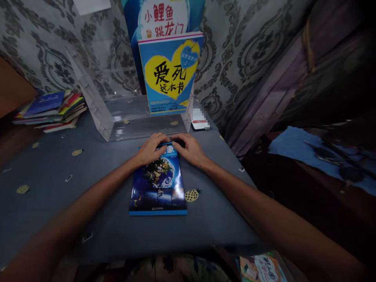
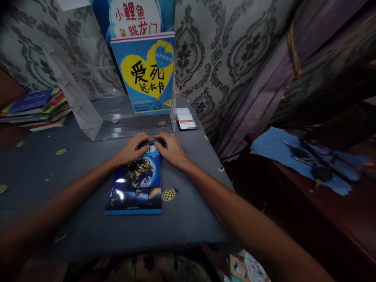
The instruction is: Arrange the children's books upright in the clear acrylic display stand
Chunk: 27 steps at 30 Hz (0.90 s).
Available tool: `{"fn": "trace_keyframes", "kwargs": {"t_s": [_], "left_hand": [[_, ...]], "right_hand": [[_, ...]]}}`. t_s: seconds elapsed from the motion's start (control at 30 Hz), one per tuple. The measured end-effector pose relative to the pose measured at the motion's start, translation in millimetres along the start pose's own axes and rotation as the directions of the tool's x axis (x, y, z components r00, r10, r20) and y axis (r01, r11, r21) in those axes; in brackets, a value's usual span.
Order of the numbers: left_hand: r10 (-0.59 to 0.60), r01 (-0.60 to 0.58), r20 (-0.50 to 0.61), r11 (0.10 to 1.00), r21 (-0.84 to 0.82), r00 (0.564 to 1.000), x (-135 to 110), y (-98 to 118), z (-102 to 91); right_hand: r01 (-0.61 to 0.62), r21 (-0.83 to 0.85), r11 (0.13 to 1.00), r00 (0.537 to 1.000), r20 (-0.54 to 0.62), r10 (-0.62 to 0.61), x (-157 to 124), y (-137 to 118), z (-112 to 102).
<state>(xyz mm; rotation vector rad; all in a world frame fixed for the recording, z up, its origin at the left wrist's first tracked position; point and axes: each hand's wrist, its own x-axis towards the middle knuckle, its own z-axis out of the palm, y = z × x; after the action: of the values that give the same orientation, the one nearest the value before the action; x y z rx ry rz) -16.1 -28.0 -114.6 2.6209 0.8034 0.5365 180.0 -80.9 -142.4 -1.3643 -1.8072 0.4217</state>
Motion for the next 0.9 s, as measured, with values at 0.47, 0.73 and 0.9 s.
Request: {"fn": "trace_keyframes", "kwargs": {"t_s": [0.47, 0.73, 0.9], "left_hand": [[-0.216, 0.119, 0.130, 0.845, 0.521, 0.968, -37.8, 100.8, 11.6], [-0.056, -0.108, 0.326, 0.878, 0.466, 0.944, -55.9, 89.9, -12.1], [-0.174, 0.024, 0.219, 0.832, 0.554, 0.960, -60.0, 93.0, -3.4]], "right_hand": [[-0.090, 0.302, 0.949, 0.996, 0.011, 0.091, 0.2, -4.8, -0.5], [-0.098, 0.284, 0.954, 0.995, 0.036, 0.091, -13.7, -13.9, -7.1], [-0.078, 0.290, 0.954, 0.997, 0.048, 0.067, -22.6, -21.1, -10.7]]}}
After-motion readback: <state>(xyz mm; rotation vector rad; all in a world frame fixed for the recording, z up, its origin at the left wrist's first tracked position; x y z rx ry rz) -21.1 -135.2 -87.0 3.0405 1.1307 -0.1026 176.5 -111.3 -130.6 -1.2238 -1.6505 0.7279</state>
